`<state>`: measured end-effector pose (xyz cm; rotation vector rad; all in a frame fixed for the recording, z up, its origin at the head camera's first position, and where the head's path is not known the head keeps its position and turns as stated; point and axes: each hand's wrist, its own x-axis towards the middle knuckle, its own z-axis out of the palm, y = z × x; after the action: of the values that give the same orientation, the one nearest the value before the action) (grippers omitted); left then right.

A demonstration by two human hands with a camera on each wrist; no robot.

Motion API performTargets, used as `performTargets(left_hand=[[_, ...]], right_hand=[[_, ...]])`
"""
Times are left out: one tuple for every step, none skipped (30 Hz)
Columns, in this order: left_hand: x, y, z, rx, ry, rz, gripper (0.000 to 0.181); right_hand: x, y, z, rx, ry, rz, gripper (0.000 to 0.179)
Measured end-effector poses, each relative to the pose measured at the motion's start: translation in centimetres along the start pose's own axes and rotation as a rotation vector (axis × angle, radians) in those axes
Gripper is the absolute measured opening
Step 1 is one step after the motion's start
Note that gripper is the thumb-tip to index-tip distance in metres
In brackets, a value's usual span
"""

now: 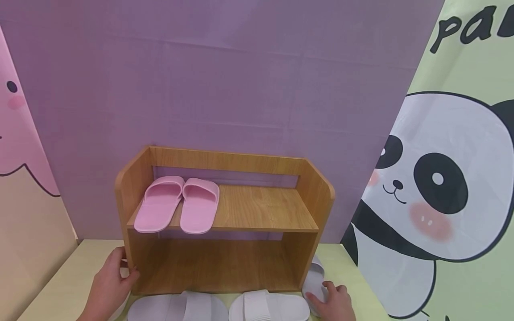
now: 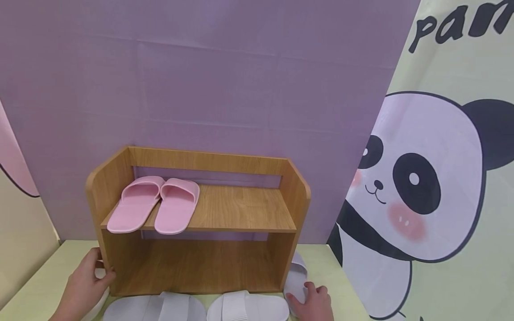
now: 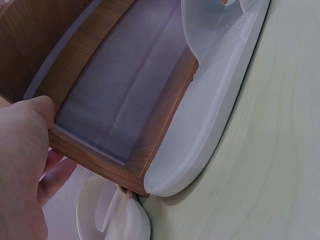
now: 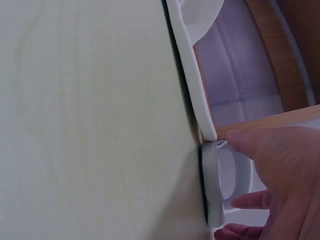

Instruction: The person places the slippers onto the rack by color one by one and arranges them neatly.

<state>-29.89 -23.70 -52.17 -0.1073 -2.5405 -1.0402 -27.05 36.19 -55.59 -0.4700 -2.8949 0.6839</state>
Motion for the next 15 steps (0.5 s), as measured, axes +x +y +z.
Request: performTargets(left_hand=[[0.00,-0.04,0.02,0.000,0.002,0.003,0.057],[-0.01,-0.08,0.00,-0.003,0.000,0.002,0.057],[-0.01,-0.13,0.02,-0.002,0.003,0.006,0.056],[-0.01,-0.14,0.01,-0.001,0.003,0.007,0.056],[0.01,-0.13,0.00,-0.002,0.000,0.004,0.057],[0.02,-0.11,-0.03,-0.005,-0.004,0.001,0.057],[0.06,-0.06,-0.06,-0.008,-0.010,-0.004,0.058],[0.08,-0.02,-0.09,-0.008,-0.015,-0.008,0.059],[0.10,0.01,-0.11,-0.007,-0.019,-0.011,0.059],[0.10,0.06,-0.15,-0.008,-0.022,-0.012,0.060],[0.10,0.09,-0.17,-0.007,-0.022,-0.011,0.060],[0.09,0.13,-0.20,-0.006,-0.022,-0.010,0.060],[0.08,0.17,-0.22,-0.003,-0.019,-0.006,0.059],[0.05,0.21,-0.25,-0.001,-0.017,-0.004,0.059],[0.03,0.27,-0.29,-0.002,-0.018,-0.005,0.059]], right_hand=[[0.11,0.01,0.18,-0.005,-0.012,0.013,0.095],[0.22,-0.04,0.33,-0.013,-0.027,0.032,0.097],[0.30,-0.09,0.46,-0.022,-0.040,0.046,0.098],[0.43,-0.08,0.66,-0.035,-0.042,0.050,0.099],[0.54,-0.06,0.83,-0.048,-0.041,0.050,0.099],[0.60,-0.09,0.94,-0.060,-0.037,0.048,0.098],[0.63,-0.15,1.02,-0.070,-0.034,0.047,0.098],[0.64,-0.22,1.06,-0.078,-0.032,0.045,0.097],[0.63,-0.30,1.09,-0.084,-0.030,0.044,0.097],[0.63,-0.41,1.10,-0.087,-0.028,0.047,0.097],[0.61,-0.51,1.09,-0.089,-0.028,0.050,0.096],[0.58,-0.60,1.08,-0.090,-0.029,0.053,0.097],[0.56,-0.72,1.04,-0.090,-0.031,0.058,0.097],[0.54,-0.86,1.01,-0.089,-0.033,0.062,0.096],[0.54,-0.96,1.00,-0.090,-0.035,0.067,0.096]])
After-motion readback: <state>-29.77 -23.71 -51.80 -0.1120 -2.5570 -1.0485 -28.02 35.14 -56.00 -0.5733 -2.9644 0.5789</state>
